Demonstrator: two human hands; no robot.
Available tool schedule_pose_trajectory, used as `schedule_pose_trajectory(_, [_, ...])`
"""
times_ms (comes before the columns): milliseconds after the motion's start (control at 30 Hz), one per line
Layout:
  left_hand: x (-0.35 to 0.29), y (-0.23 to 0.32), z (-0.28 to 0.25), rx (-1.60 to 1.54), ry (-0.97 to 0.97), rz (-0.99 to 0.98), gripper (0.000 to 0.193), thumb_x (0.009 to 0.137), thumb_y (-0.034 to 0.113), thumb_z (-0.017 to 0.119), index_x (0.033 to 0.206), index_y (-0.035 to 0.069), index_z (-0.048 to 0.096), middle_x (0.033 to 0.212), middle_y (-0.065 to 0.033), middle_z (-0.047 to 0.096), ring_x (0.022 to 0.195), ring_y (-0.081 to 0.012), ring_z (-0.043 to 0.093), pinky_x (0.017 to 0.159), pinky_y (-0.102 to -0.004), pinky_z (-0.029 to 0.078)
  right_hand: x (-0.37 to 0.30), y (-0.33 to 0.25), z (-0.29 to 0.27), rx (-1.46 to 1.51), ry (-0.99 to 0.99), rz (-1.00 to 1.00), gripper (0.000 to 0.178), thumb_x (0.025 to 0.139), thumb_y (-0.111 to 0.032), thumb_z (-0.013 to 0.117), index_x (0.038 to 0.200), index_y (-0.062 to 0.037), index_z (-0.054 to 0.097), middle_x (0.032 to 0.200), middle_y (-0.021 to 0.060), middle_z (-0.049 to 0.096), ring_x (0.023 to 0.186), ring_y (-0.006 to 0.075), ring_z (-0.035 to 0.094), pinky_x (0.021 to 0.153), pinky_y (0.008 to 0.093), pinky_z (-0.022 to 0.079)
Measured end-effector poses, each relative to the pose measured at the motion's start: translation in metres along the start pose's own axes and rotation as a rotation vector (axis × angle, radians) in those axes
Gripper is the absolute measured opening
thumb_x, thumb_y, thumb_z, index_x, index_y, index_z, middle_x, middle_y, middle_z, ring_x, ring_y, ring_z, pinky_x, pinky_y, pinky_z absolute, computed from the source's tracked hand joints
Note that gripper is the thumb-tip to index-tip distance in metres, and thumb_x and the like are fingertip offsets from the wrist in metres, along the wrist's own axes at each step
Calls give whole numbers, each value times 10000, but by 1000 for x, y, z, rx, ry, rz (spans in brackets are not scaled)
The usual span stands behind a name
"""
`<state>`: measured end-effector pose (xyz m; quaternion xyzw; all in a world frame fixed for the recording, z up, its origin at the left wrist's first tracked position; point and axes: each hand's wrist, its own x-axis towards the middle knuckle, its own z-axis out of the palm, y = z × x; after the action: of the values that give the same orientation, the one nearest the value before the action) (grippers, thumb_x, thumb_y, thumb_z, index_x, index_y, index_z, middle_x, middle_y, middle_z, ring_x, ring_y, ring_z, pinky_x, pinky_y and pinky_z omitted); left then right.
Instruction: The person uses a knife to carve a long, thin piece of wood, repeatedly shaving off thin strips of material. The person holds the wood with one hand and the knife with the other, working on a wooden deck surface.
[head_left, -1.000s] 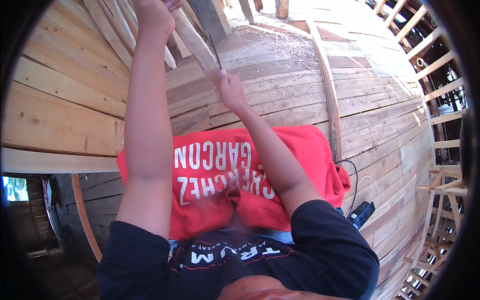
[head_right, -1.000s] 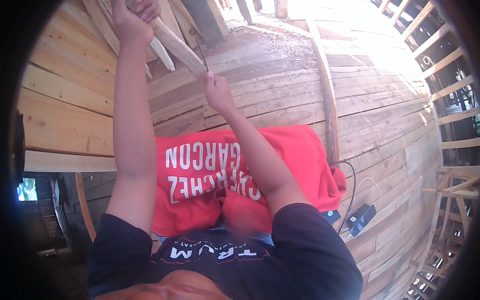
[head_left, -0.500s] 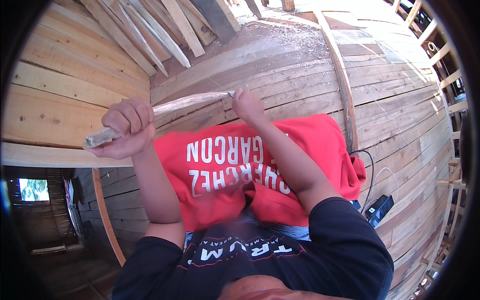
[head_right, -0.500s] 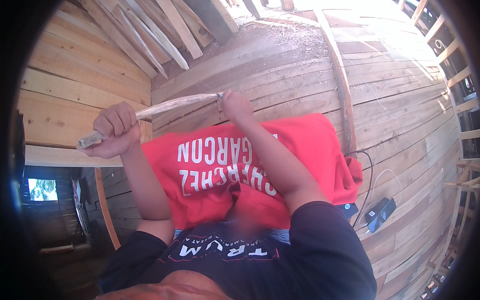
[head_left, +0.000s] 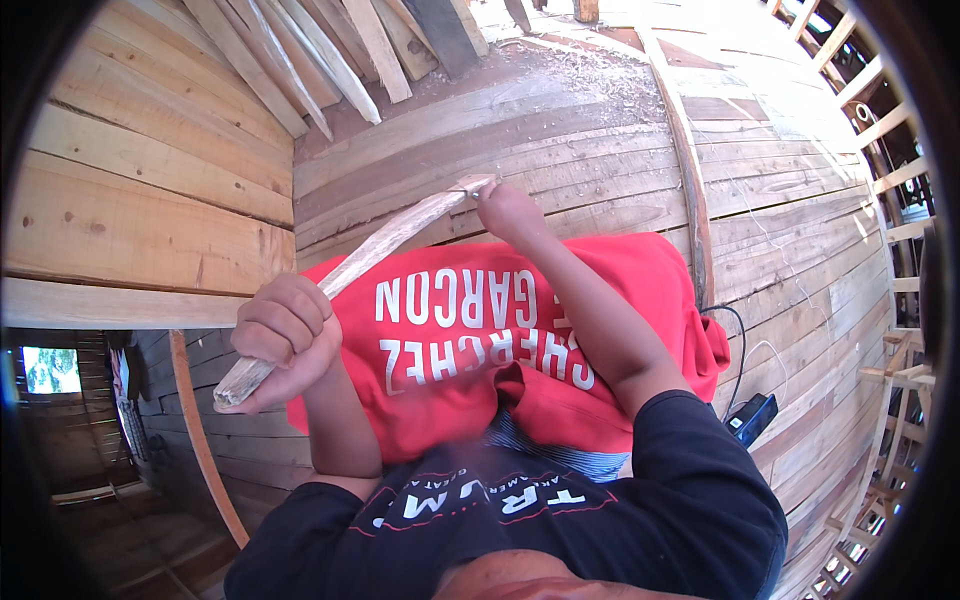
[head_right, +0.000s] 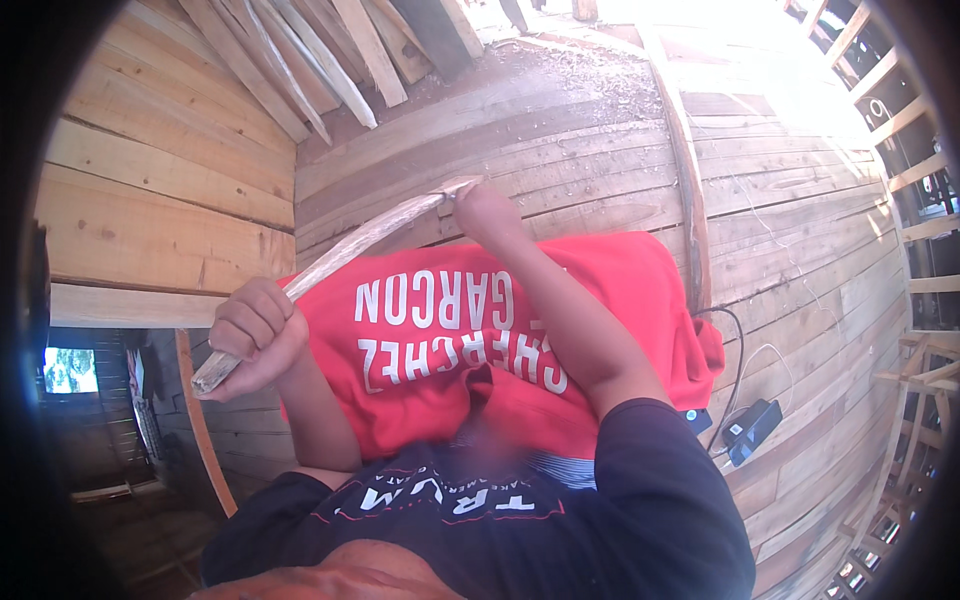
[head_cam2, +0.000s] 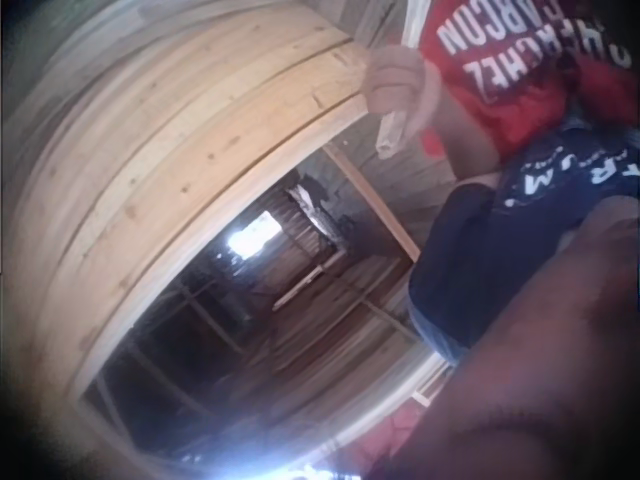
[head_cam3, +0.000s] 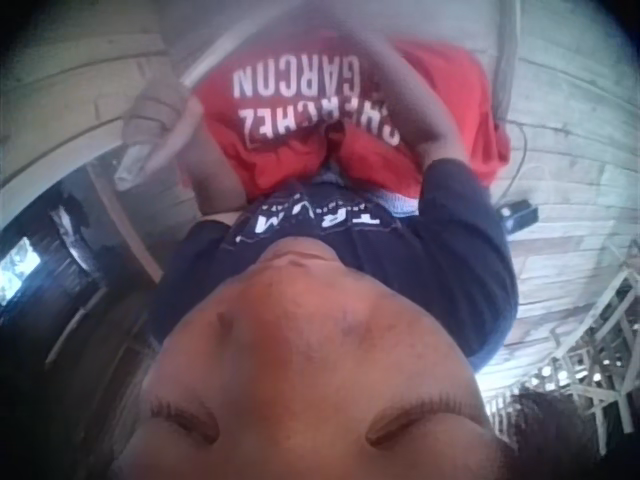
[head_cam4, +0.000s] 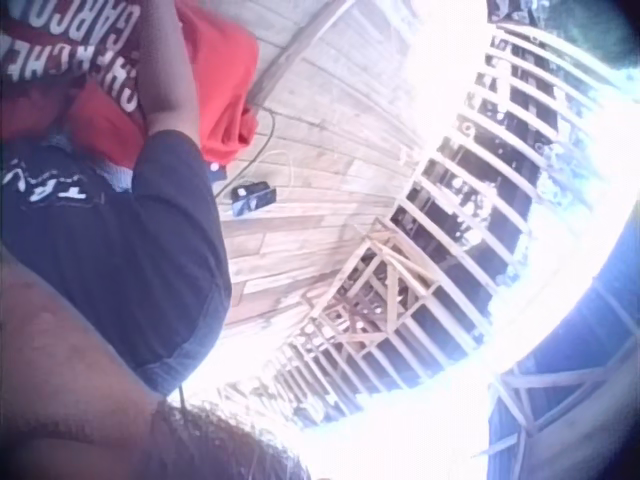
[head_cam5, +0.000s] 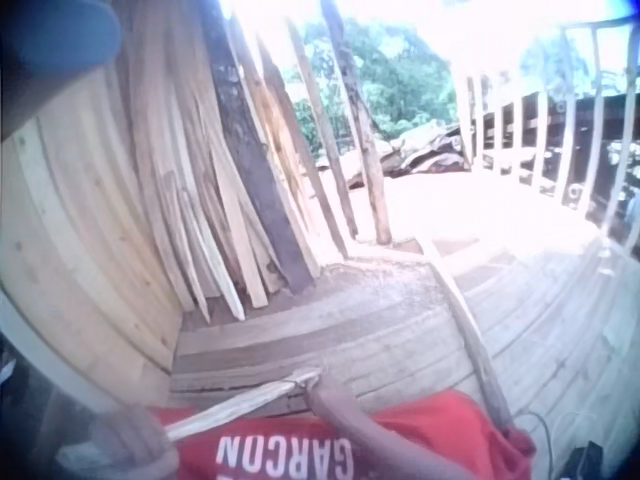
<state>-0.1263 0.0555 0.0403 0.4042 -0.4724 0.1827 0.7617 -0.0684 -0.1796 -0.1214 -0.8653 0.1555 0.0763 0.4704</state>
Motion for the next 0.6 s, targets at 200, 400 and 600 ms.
schedule_pose_trajectory(200, [-4, 3, -27, 60, 255, 23, 703, 851, 806, 307, 586, 156, 277, 430, 23, 234, 376, -109, 162, 404, -270, 126, -30, -51, 23, 120, -66, -158, 552, 994, -331, 317, 803, 45, 674, 797, 302, 655, 829, 486, 645, 821, 538, 497])
schedule_pose_trajectory(400, [-4, 8, -41, 197, 580, 53, 710, 830, 831, 301, 602, 160, 248, 448, 23, 196, 406, -107, 120, 427, -289, 92, -34, -85, 30, -49, 71, -140, 539, 982, -310, 334, 780, 50, 680, 774, 283, 664, 744, 456, 664, 747, 539, 526])
schedule_pose_trajectory(600, [-4, 7, -42, 176, 612, 65, 713, 834, 837, 278, 601, 164, 258, 466, 29, 143, 422, -107, 98, 427, -288, 91, -33, -78, 56, 19, 138, -281, 538, 972, -307, 378, 666, 22, 673, 669, 252, 650, 669, 442, 663, 690, 520, 540])
